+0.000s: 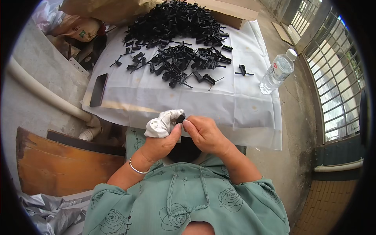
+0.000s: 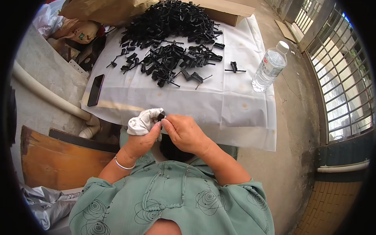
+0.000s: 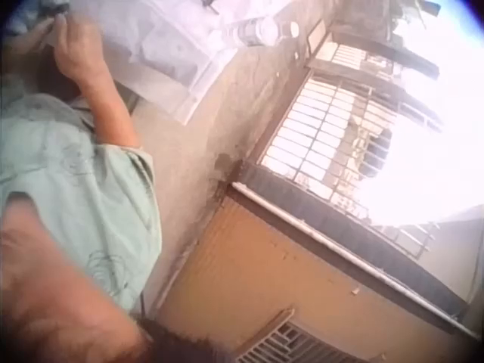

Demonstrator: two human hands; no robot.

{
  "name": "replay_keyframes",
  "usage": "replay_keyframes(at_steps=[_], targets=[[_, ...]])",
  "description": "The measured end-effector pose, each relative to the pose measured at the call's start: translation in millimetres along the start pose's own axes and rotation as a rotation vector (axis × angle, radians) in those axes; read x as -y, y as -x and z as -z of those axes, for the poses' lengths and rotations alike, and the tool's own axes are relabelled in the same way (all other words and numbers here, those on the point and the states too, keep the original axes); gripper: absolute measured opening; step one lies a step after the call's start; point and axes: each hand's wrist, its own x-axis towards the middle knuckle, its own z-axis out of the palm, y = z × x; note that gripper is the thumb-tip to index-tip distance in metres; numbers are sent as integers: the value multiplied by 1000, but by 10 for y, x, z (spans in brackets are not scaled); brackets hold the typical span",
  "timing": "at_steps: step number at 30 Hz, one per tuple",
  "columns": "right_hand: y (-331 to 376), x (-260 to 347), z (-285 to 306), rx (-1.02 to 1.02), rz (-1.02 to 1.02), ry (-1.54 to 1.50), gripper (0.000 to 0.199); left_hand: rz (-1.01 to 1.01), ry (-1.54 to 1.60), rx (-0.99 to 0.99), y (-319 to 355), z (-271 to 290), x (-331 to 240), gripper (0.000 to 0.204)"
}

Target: Wiping and cleaning small black plastic industrial components with a white cloth at a workstation.

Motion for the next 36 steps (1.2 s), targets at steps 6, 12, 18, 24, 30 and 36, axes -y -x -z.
replay_keyframes(at_steps=[6, 12, 18, 24, 30, 36], targets=[[10, -126, -237, -113, -175, -96, 27, -343, -294, -108, -16, -64, 140, 25], [-17, -82, -69, -99, -123, -179, 17, -219, 140, -4, -79, 14, 210, 28], [51, -235, 45, -14, -45, -31, 10, 139, 319, 89, -70, 82, 15, 28], [-70, -125, 5, 20, -100, -168, 10, -66, 78, 184, -50, 47, 72, 28], [-83, -58, -22, 70, 6, -127, 17, 2, 136, 153, -53, 69, 71, 25], [-160, -118, -152, 48, -4, 0, 21, -243, -234, 36, -102, 16, 125, 23]])
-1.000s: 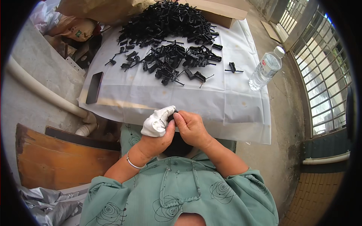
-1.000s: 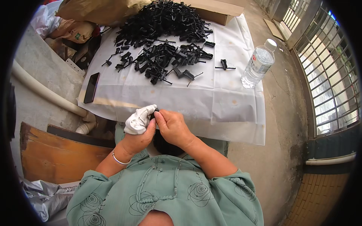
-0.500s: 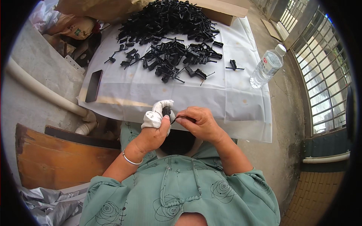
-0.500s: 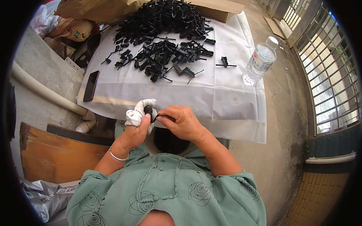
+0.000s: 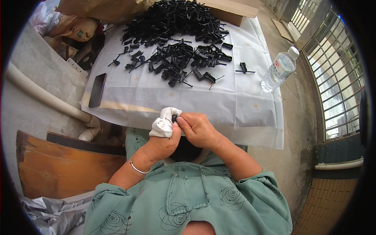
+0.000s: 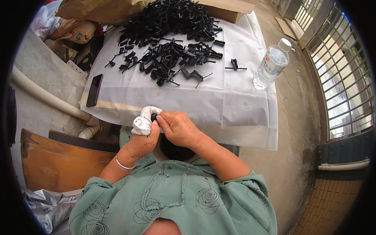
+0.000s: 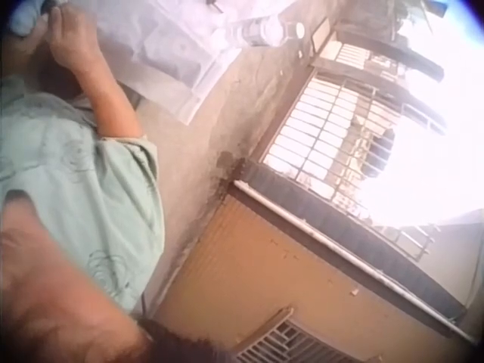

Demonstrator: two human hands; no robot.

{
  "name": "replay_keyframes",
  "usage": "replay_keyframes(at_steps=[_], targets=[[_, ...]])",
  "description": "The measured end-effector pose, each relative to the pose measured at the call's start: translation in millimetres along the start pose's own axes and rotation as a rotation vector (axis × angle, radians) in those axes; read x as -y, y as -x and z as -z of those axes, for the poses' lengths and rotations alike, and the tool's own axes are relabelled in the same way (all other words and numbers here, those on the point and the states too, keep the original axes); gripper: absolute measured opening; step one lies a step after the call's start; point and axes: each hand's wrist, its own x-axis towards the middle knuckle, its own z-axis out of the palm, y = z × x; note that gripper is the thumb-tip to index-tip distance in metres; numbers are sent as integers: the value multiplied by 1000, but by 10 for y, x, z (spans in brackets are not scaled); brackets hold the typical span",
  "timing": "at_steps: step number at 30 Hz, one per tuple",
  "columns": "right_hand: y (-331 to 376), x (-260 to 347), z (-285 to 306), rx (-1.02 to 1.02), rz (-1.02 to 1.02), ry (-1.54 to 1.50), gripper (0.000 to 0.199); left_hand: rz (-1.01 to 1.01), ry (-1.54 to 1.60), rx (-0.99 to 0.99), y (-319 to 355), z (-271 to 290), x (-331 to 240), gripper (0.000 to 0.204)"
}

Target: Wiping and cleaning small black plastic industrial components with a white cloth at a workstation.

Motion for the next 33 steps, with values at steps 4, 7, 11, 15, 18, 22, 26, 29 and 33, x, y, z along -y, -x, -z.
replay_keyframes(at_steps=[4, 7, 11, 15, 18, 22, 26, 29, 33], targets=[[-102, -11, 8, 25, 13, -20, 22, 59, -12, 3, 9, 111, -10, 23], [-269, -203, 105, 151, -51, 34, 21, -162, -281, 162, -74, 256, 58, 25], [-673, -533, 107, -285, -186, 562, 22, -149, -302, 131, -82, 262, 170, 29], [-757, -742, 58, -256, -216, 610, 23, 338, 208, 98, -95, 174, 320, 29], [-605, -621, 128, -224, -239, 356, 20, 530, 534, -33, -101, 185, 401, 28], [-316, -388, 170, -203, -354, -154, 14, 612, 1160, -9, -170, 170, 550, 24], [-112, -324, 163, 46, -354, -362, 12, 612, 1411, -31, -227, 121, 452, 18], [-84, -202, 205, 103, -328, -271, 12, 532, 1400, 56, -234, 156, 306, 18], [-106, 120, 34, -206, 91, 146, 13, 306, 729, -125, -171, 11, 189, 23]])
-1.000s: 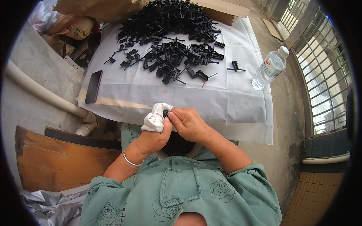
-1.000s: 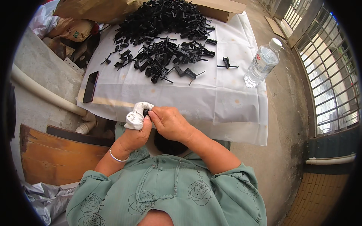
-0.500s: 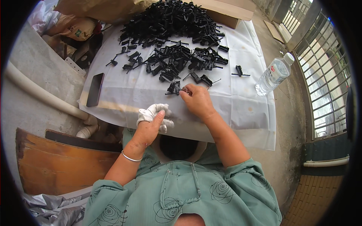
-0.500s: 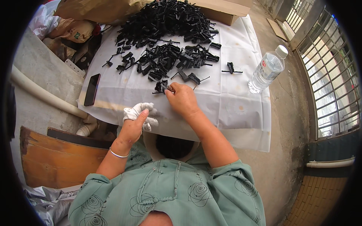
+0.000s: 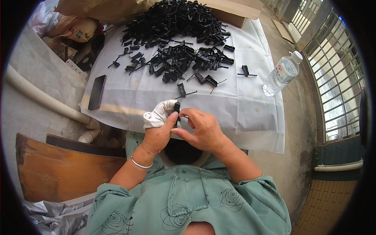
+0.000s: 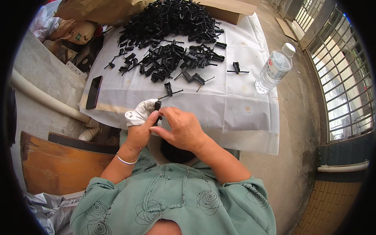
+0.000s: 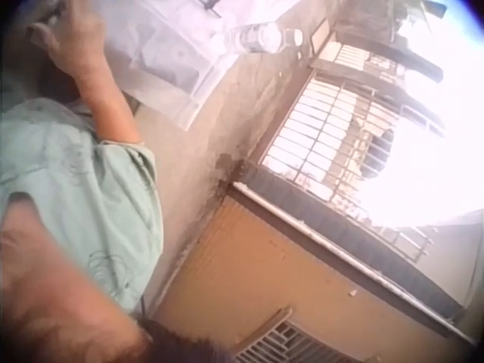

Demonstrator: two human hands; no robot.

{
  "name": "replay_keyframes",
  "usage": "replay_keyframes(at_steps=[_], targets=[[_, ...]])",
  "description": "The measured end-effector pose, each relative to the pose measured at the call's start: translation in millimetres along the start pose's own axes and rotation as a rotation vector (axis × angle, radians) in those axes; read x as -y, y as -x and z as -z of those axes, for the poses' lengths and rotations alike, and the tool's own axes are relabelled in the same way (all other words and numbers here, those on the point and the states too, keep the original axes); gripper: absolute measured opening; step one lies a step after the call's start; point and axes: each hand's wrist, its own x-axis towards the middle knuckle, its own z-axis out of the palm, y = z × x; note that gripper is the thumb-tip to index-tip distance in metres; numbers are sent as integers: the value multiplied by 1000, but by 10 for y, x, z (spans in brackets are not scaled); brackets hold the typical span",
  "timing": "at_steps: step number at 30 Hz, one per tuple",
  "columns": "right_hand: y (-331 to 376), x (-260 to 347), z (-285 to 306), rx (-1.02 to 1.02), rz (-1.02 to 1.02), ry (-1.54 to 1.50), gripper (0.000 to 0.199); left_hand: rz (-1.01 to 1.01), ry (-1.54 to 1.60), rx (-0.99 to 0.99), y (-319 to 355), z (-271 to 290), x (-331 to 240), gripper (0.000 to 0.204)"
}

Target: Wiping and cleaning small black plastic industrial components with a white cloth at a workstation.

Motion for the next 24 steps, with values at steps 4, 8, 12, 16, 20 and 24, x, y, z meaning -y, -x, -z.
replay_keyframes(at_steps=[4, 8, 12, 16, 20, 24], targets=[[-23, -181, -94, -160, -144, -205, 19, 19, -33, 150, 94, -25, -64, 26], [-44, -176, 67, 119, -365, -303, 23, -2, -253, 102, 125, -66, -135, 27], [44, -170, 41, 106, -160, -272, 25, 14, -221, 48, 142, -74, -116, 26], [84, -166, -14, 136, -190, -208, 26, -273, -597, 6, 152, -146, -118, 25], [114, -206, -162, 75, -345, -297, 25, -543, -903, -33, 81, -88, -5, 27], [153, -228, -89, 105, -345, -400, 24, -297, -643, -20, 168, -130, -59, 25]])
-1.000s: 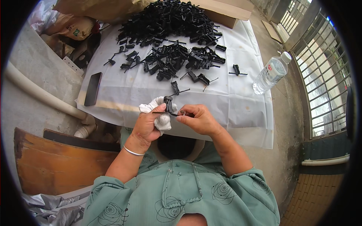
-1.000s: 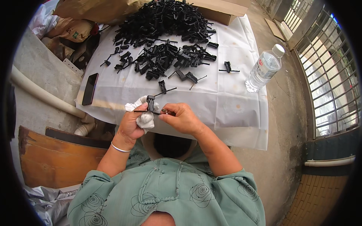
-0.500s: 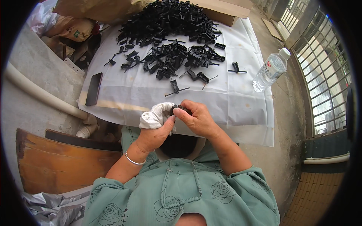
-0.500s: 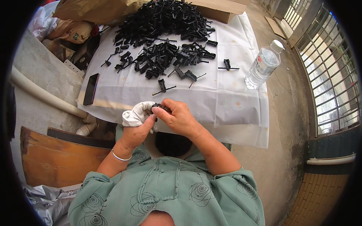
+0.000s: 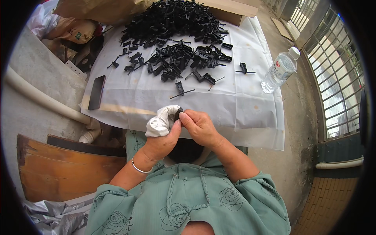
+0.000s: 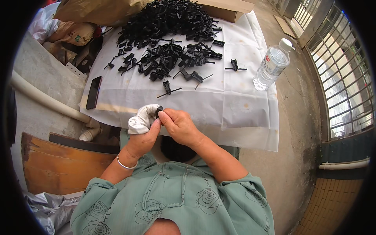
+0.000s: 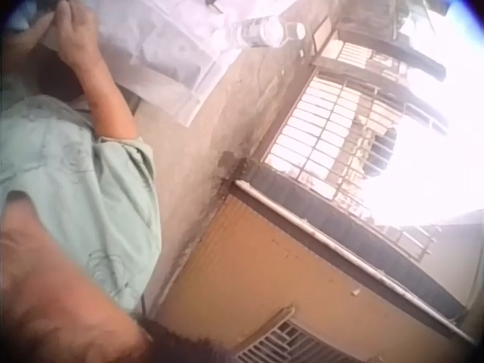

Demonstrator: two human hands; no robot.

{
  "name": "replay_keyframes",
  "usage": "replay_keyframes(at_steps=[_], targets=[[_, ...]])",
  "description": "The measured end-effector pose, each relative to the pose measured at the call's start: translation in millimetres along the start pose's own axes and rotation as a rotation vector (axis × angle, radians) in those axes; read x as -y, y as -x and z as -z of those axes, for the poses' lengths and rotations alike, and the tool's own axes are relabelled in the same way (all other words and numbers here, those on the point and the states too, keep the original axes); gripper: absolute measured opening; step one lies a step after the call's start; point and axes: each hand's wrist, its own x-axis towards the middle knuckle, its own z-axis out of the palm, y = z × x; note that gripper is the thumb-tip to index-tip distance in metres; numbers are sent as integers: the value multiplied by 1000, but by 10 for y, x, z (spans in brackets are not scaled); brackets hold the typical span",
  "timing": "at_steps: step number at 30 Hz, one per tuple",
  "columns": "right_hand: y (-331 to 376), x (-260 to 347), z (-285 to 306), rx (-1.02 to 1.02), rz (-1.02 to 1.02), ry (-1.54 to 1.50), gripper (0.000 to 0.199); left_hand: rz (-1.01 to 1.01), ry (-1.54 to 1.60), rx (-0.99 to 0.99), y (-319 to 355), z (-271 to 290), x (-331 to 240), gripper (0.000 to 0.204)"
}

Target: Wiping and cleaning small black plastic industrial components with a white cloth at a workstation.

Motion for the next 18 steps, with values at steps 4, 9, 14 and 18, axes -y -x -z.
replay_keyframes(at_steps=[4, 9, 14, 18], targets=[[-23, 57, 164, -42, 23, 104, 18, 151, 440, 18, -68, 98, 115, 18], [4, 44, 240, 31, 93, 195, 12, 336, 589, 80, -69, 139, 57, 22], [-39, 49, 163, 42, 198, 182, 11, 358, 479, 285, -57, 178, -17, 30], [-41, 133, 101, 50, 26, 66, 13, 141, 341, 324, -33, 147, 103, 32]])
